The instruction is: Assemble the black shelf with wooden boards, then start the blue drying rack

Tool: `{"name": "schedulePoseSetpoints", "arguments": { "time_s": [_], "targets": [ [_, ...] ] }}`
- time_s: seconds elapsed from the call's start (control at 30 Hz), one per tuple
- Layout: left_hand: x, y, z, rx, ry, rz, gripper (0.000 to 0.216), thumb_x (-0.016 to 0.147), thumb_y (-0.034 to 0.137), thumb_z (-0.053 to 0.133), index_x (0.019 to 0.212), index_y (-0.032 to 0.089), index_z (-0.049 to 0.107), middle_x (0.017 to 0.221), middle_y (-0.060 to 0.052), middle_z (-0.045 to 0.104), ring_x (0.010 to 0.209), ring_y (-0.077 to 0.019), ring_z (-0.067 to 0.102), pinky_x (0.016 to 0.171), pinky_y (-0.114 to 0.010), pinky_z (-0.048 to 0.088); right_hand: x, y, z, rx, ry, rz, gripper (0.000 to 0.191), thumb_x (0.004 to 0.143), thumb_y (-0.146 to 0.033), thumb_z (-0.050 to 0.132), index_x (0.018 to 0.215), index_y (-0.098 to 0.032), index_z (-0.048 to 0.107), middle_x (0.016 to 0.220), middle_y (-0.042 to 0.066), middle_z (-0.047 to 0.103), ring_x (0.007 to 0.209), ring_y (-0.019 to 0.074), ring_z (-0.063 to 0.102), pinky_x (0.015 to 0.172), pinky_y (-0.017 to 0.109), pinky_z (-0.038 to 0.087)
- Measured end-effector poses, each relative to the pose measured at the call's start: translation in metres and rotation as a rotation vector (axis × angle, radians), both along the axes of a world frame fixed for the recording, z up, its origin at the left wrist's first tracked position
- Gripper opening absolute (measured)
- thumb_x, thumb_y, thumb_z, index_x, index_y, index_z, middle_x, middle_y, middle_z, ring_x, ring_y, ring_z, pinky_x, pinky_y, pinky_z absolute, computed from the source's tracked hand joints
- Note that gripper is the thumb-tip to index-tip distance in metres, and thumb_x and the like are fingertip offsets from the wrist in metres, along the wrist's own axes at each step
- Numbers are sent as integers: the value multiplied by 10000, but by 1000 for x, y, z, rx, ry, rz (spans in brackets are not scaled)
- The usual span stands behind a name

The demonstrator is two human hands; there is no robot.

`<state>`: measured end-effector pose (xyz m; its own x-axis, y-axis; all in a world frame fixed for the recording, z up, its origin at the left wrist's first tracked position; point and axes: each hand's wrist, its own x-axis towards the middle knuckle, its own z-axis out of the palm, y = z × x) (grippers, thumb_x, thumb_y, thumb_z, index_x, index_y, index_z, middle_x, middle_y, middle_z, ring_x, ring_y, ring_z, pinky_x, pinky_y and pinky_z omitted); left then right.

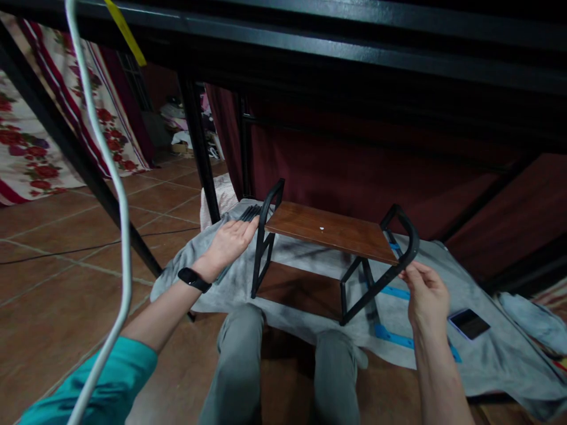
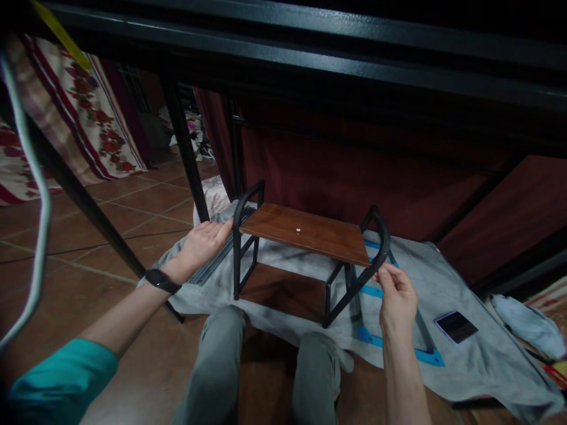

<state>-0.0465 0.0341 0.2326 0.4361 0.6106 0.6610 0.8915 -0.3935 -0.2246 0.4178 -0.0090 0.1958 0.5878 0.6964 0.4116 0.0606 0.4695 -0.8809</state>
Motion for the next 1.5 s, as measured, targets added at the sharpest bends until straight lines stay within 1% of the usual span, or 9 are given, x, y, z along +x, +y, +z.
{"name": "schedulePoseSetpoints", "arguments": {
  "time_s": [0.3, 0.47, 0.57, 0.7, 0.83, 0.97, 1.07, 1.3, 1.5],
  "targets": [
    [-9, 5, -10, 26, 39, -10, 444, 919, 74, 376, 1345, 96, 498, 815, -107, 656, 797, -223, 635, 775, -366, 459, -7, -1, 0, 10, -17, -28, 317, 684, -427, 784, 882, -194, 700, 773, -5, 652, 650, 123, 580, 675, 312, 509],
    [-10, 2, -6, 39, 117, 42, 449, 914, 73, 376, 1346, 85, 500, 806, -108, 673, 779, -217, 647, 759, -348, 465, -12, -3, 1, -2, 20, -27, 313, 665, -407, 801, 874, -193, 708, 775, -11, 656, 652, 110, 573, 679, 292, 496],
    [-10, 0, -4, -18, 60, 29, 448, 914, 96, 397, 1346, 101, 516, 831, -115, 688, 809, -224, 664, 783, -343, 475, -11, -2, 0, -4, 27, -28, 313, 660, -400, 804, 876, -193, 713, 778, -7, 665, 651, 109, 570, 670, 284, 488],
    [-6, -1, -5, -120, -212, -37, 410, 930, 205, 441, 1316, 152, 567, 972, -132, 714, 902, -243, 677, 843, -349, 490, -9, -3, 1, 4, 1, -32, 345, 653, -436, 794, 878, -190, 706, 774, 1, 670, 649, 122, 575, 651, 290, 486],
    [6, 1, -2, -252, -684, -161, 352, 915, 347, 499, 1188, 196, 663, 1110, -98, 714, 1001, -249, 663, 898, -343, 493, -10, -4, 7, -31, -25, -1, 352, 672, -454, 777, 892, -191, 699, 770, 3, 675, 658, 127, 580, 662, 294, 488],
    [18, 7, -1, -349, -1184, -277, 348, 811, 439, 648, 1034, 183, 726, 942, -56, 737, 822, -206, 656, 780, -293, 518, -11, -5, 9, -63, -23, 41, 360, 698, -479, 757, 920, -199, 710, 814, 17, 693, 691, 136, 596, 692, 307, 500],
    [22, 12, -2, -409, -1422, -336, 372, 756, 453, 713, 975, 152, 737, 840, -43, 721, 704, -158, 606, 695, -261, 505, -10, -6, 8, -85, -4, 71, 375, 726, -511, 730, 941, -205, 716, 813, 19, 695, 695, 139, 602, 697, 307, 502],
    [27, 16, -8, -463, -1545, -324, 334, 744, 447, 748, 986, 217, 750, 844, -2, 717, 749, -146, 606, 715, -237, 497, -14, -4, 3, -92, 2, 71, 388, 780, -559, 662, 949, -213, 706, 880, 17, 700, 753, 154, 596, 722, 297, 485],
    [33, 20, -13, -435, -1553, -315, 293, 750, 414, 757, 989, 245, 752, 961, 16, 734, 842, -156, 624, 845, -267, 500, -18, 0, 0, -68, 20, 46, 369, 798, -553, 647, 925, -209, 689, 830, 4, 671, 727, 147, 559, 718, 290, 464]
  ]
}}
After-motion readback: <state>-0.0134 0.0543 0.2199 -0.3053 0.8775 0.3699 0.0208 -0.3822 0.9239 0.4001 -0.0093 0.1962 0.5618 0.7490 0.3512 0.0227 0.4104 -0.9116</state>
